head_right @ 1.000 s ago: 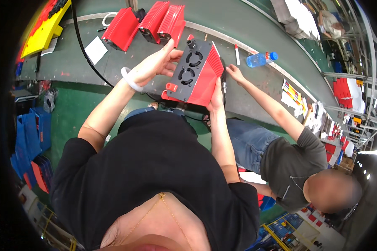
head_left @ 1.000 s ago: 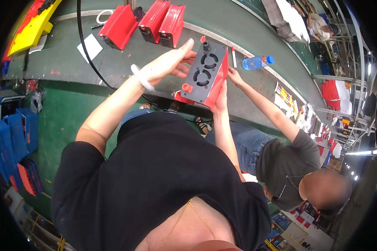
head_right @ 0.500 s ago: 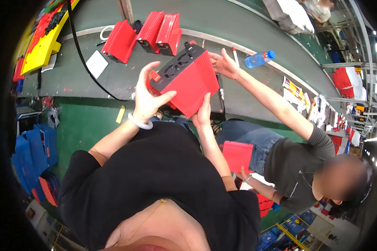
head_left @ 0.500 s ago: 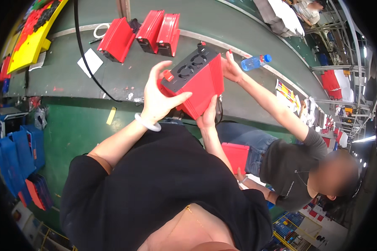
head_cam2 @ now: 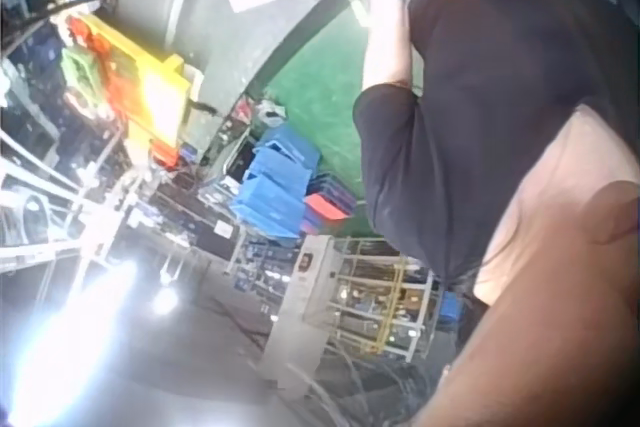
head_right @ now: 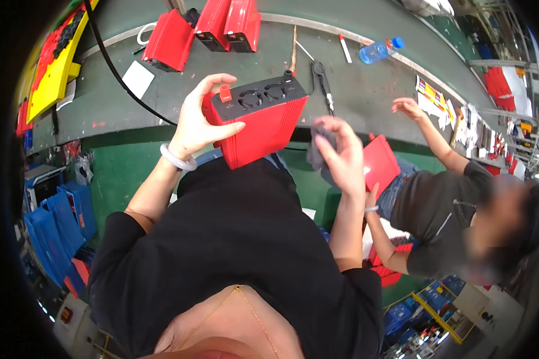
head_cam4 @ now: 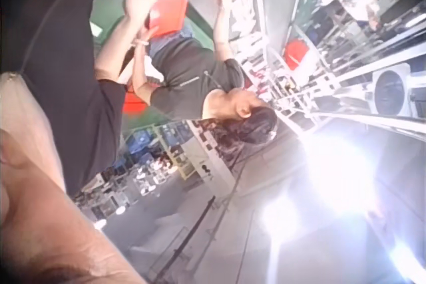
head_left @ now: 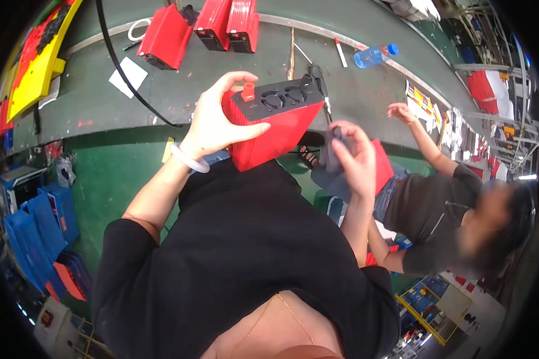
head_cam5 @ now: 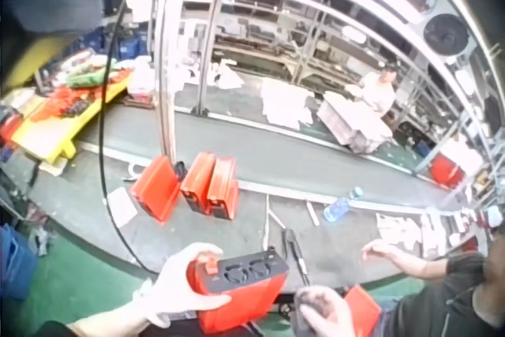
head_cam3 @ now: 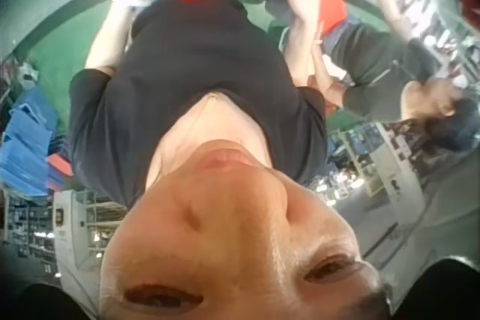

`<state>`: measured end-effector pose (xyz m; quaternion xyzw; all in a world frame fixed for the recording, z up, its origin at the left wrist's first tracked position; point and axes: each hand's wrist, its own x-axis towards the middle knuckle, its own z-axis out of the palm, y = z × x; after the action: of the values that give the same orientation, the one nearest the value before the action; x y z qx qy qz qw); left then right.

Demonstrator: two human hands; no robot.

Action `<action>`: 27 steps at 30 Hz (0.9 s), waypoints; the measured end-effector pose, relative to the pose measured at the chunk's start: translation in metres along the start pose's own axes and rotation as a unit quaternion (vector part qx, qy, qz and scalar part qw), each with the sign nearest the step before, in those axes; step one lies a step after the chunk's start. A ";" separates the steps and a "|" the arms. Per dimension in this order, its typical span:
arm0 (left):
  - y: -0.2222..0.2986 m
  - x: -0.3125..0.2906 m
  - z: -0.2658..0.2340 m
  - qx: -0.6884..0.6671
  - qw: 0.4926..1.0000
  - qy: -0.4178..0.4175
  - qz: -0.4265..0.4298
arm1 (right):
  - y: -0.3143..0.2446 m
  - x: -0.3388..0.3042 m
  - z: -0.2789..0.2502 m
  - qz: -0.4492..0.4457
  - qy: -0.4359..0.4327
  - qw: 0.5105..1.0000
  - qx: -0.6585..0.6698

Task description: Assembling and cleaning electronic power inverters on a production line.

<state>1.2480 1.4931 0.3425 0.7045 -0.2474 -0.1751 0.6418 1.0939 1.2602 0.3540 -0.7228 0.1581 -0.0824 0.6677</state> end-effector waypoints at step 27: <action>0.006 0.003 0.009 0.052 0.996 -0.066 0.004 | -0.044 0.061 0.063 -0.171 -0.080 0.914 -0.359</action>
<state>1.2447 1.4836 0.3476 0.7227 -0.3006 -0.2051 0.5876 1.1770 1.3016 0.3862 -0.9340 -0.0028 -0.0747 0.3494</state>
